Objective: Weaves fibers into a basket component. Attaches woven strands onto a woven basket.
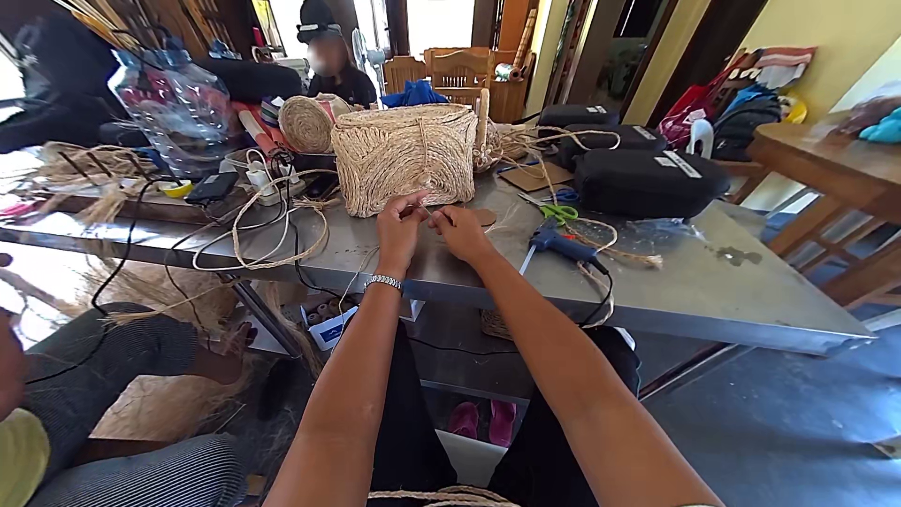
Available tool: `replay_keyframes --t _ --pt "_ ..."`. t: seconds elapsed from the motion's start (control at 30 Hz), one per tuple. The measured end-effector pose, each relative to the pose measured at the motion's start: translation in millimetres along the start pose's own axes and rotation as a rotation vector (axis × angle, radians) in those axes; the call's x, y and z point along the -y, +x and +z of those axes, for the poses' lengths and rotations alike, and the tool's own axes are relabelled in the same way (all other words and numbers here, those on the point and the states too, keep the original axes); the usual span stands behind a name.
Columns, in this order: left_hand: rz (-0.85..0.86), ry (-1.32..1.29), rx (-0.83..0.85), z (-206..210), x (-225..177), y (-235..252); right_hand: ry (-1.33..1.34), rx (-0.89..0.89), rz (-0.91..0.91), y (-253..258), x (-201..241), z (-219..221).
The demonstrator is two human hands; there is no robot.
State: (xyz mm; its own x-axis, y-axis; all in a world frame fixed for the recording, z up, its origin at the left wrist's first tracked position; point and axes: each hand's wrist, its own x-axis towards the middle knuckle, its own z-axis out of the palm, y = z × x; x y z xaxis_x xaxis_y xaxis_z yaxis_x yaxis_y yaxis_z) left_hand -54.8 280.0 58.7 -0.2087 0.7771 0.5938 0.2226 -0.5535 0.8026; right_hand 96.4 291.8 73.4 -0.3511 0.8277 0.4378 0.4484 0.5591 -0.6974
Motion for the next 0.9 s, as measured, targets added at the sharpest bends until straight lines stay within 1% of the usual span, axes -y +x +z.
replay_keyframes --t 0.2,0.27,0.37,0.53,0.67,0.83,0.9 --pt "-0.065 -0.263 0.04 -0.6 2.7 0.5 -0.019 0.015 -0.023 1.1 -1.8 0.4" --pt "-0.079 -0.302 0.048 -0.1 2.5 0.3 -0.023 0.026 -0.033 1.6 -1.9 0.1" --pt "-0.076 -0.295 0.046 -0.2 3.6 0.8 -0.028 0.012 -0.059 0.7 -2.8 1.2" --pt "-0.063 -0.237 0.016 -1.1 2.5 0.6 -0.06 -0.116 -0.128 -5.1 0.3 4.4" --pt "-0.03 -0.189 0.032 -0.2 3.5 0.5 -0.086 -0.132 -0.145 -5.9 0.6 2.7" --pt "0.008 -0.192 0.062 0.9 0.6 -0.2 -0.178 -0.178 -0.1 -4.0 -0.2 2.5" --pt "0.013 -0.192 0.053 1.1 0.9 0.3 -0.169 -0.192 -0.076 -4.0 -0.3 2.4"
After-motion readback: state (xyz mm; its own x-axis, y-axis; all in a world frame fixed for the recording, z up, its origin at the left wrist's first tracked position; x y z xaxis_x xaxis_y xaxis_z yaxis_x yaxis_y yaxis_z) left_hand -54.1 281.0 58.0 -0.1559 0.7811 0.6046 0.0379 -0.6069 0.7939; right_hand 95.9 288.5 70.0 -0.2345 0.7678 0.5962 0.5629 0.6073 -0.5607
